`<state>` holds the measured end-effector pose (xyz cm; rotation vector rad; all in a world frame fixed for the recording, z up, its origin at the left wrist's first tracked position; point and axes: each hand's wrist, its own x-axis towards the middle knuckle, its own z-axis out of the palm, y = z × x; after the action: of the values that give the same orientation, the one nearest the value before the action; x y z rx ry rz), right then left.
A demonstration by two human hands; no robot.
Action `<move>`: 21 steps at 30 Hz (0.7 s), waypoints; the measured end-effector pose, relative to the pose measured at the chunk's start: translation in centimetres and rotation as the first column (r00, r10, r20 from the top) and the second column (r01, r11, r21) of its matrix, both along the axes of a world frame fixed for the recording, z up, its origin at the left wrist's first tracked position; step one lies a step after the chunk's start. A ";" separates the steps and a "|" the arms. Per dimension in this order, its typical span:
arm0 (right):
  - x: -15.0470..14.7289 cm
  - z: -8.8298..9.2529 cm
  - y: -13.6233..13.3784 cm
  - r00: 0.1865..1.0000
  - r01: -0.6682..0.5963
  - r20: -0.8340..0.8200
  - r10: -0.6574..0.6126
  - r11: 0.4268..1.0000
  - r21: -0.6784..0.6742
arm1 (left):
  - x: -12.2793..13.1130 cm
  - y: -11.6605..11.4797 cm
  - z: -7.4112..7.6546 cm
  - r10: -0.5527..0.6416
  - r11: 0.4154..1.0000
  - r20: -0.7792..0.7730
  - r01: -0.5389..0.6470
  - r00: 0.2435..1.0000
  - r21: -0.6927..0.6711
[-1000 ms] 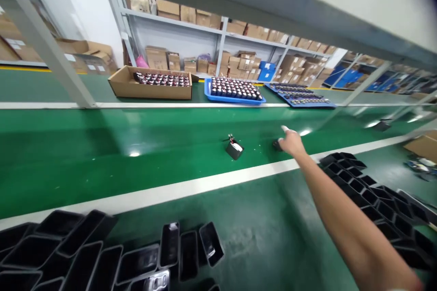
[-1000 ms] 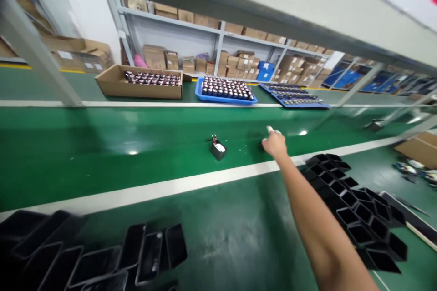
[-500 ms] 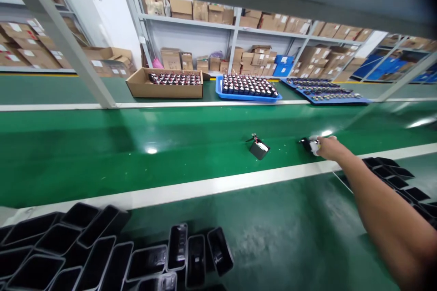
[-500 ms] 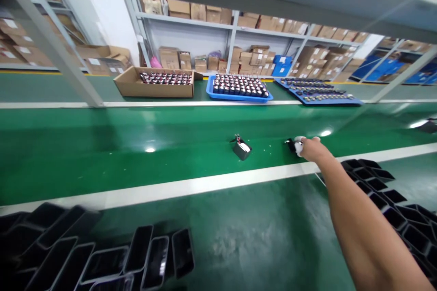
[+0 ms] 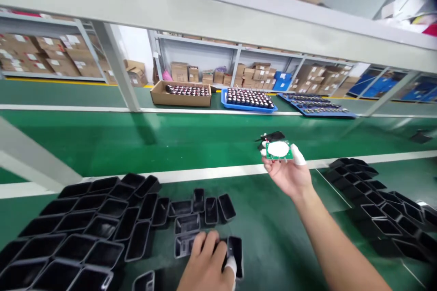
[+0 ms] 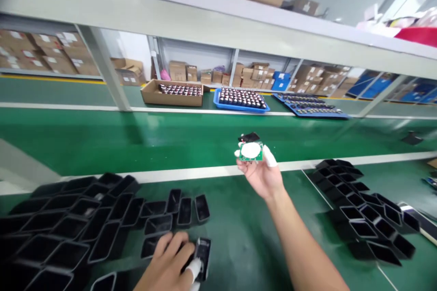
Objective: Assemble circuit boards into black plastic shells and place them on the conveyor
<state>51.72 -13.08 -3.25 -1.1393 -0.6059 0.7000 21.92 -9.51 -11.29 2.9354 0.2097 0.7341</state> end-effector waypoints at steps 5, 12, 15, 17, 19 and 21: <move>-7.3 1.7 0.1 0.993 -0.097 -0.054 0.102 0.990 0.098 | -0.5 0.5 1.7 -0.038 0.986 0.129 0.058 0.991 -0.157; -14.9 2.8 1.6 0.976 -0.184 -0.077 0.204 0.960 0.213 | -6.4 4.9 11.3 -0.038 0.738 0.079 0.082 0.996 -0.669; -17.4 3.2 2.5 0.975 -0.214 -0.003 0.223 0.939 0.268 | -8.1 6.7 12.6 0.087 0.697 0.233 0.107 0.969 -0.709; -19.0 3.6 2.9 0.970 -0.241 0.050 0.238 0.910 0.337 | -8.7 7.5 12.2 0.199 0.645 0.283 0.092 0.938 -0.759; -20.3 3.8 2.9 0.964 -0.265 0.077 0.255 0.883 0.387 | -9.2 8.1 11.4 0.281 0.584 0.289 0.076 0.915 -0.808; -21.1 3.7 2.6 0.965 -0.263 0.082 0.251 0.885 0.385 | -9.6 8.4 10.9 0.303 0.552 0.293 0.083 0.907 -0.830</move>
<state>30.59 -10.44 0.41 -0.7003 -0.8911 0.7462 12.33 -1.13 -0.39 1.8103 0.5404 0.9136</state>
